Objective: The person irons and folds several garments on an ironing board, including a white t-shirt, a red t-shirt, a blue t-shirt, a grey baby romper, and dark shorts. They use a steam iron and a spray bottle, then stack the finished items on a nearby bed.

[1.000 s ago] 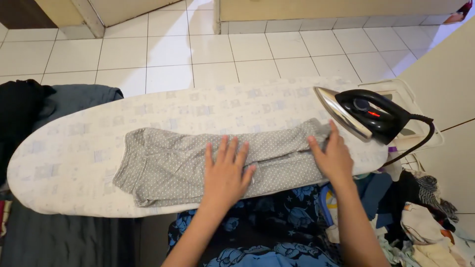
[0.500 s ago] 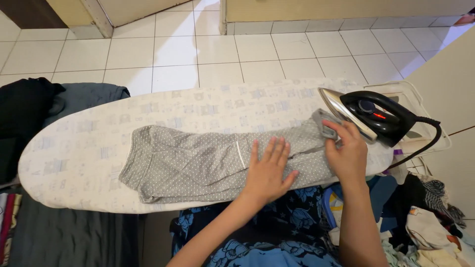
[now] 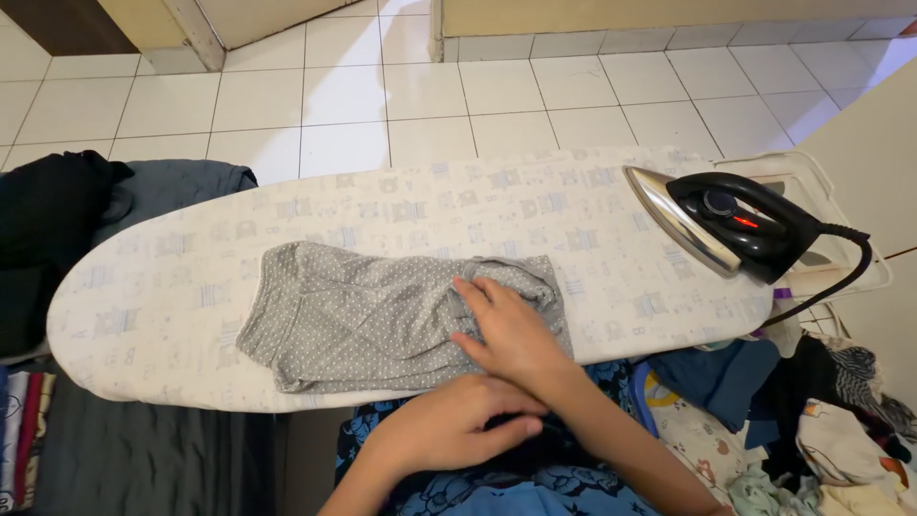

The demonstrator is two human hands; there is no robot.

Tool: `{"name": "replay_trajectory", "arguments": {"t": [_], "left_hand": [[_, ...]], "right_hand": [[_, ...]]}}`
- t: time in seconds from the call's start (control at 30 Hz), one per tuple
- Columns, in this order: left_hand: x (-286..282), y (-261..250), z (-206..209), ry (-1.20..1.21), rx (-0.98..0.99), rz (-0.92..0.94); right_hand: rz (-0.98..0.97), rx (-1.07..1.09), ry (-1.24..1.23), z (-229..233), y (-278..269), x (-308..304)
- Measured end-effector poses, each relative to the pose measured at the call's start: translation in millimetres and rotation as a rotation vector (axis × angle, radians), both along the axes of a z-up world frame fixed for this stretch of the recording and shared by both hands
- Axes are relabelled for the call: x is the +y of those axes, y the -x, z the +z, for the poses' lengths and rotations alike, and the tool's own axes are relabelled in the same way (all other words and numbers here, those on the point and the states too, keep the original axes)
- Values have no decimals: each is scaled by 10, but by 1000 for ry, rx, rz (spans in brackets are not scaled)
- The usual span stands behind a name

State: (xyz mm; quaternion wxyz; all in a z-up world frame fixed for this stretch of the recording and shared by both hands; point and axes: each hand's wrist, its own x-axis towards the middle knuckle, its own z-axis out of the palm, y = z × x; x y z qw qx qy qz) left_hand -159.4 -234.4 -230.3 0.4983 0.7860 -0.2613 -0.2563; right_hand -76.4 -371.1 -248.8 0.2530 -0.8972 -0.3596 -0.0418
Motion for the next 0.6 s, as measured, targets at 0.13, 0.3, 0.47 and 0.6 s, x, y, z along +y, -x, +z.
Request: {"name": "replay_trajectory", "arguments": {"t": [0.13,0.3,0.47,0.6], "left_hand": [[-156,-24,19,247,-433,184],[-323,-163,-265,-36,-1077,187],[-420,-183,-639,-423,-999,292],[-427,-126,-796,-443,-943,517]], "right_hand": [[63,-12,-217,104,-29,-351],[-354,-178,-547,139,-20,-817],[-128,-132,-274,-248,-27,-776],[-78,-166,78,-573,-92,-572]]}}
